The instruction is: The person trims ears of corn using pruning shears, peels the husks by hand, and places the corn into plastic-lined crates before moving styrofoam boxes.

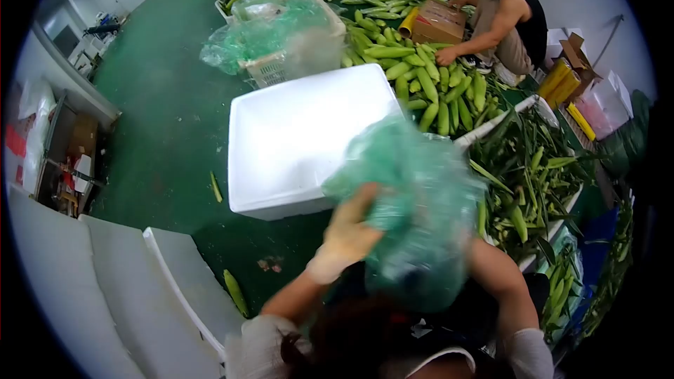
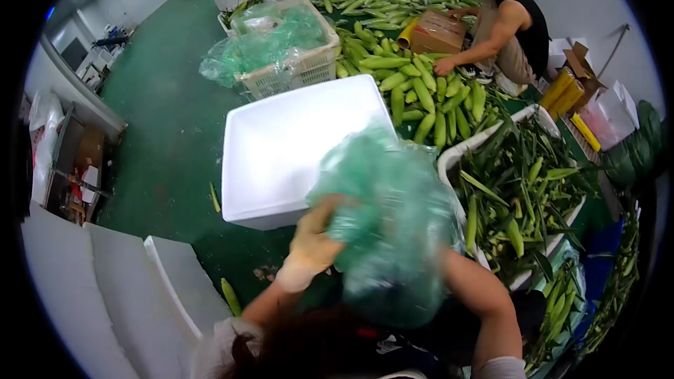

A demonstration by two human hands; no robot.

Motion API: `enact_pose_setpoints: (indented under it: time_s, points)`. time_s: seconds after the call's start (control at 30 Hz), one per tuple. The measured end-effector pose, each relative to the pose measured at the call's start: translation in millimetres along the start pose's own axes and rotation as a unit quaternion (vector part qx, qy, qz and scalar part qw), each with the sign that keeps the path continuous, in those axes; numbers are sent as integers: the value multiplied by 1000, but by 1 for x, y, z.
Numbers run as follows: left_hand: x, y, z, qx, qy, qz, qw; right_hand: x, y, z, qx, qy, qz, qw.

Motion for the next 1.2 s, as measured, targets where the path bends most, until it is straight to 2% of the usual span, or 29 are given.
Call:
enact_pose_setpoints:
  time_s: [0.03,0.07,0.1,0.2,0.3,0.37,0.43,0.53,0.57,0.6,0.63,0.67,0.73,0.77,0.8,0.83,0.87,1.0,1.07,1.1,1.13,1.2]
  points:
    - [41,-44,-19,-111,157,151,970,-19,-11,32,20,-44,-25,999]
    - [67,-61,-34,-96,262,223,934,-36,-22,61,34,-84,-45,995]
    - [79,-83,-41,-55,284,233,929,-53,-30,81,43,-119,-63,990]
    - [93,-157,-25,94,160,131,974,-88,-48,120,58,-201,-77,975]
    - [118,-198,11,160,53,70,983,-76,-63,125,68,-249,-36,966]
    - [148,-212,47,179,10,44,983,-37,-75,121,76,-248,17,966]
    - [187,-218,93,184,-3,16,983,27,-79,115,62,-201,79,975]
    - [259,-201,190,145,36,-32,988,129,-55,105,-113,-51,156,980]
    - [286,-183,231,106,64,-54,991,163,-45,98,-172,8,185,968]
    - [314,-160,275,55,98,-83,990,192,-31,91,-121,98,178,972]
    - [343,-130,319,-16,128,-114,985,225,-7,76,-200,109,144,963]
    - [360,-76,351,-68,176,-161,969,233,-19,65,-192,139,111,965]
    - [382,42,395,-222,271,-237,906,262,24,38,-193,217,121,949]
    - [387,93,406,-291,325,-183,881,277,46,24,-192,256,124,939]
    - [406,125,422,-284,469,223,806,280,72,11,-190,283,142,929]
    - [413,157,438,-215,528,590,572,283,98,-3,-187,310,158,918]
    - [429,149,445,-207,535,600,558,286,122,-17,-183,337,175,907]
    - [419,51,499,-249,548,353,717,266,157,-35,-226,391,171,875]
    - [407,-41,523,-11,354,413,839,256,167,-43,-245,400,169,867]
    - [395,-88,527,92,231,449,858,249,169,-44,-250,403,170,864]
    - [366,-109,501,185,98,544,813,244,171,-44,-257,403,171,861]
    - [374,-173,484,174,160,396,887,233,167,-40,-269,396,165,862]
Point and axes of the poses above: each hand's wrist, its own z-axis towards the middle knuckle, its own x-axis out of the back of the hand, y = z × x, the point moved 6 cm from there along z, towards the middle knuckle, and after that the axes turned 3 degrees about -x, right-handed, at the moved point
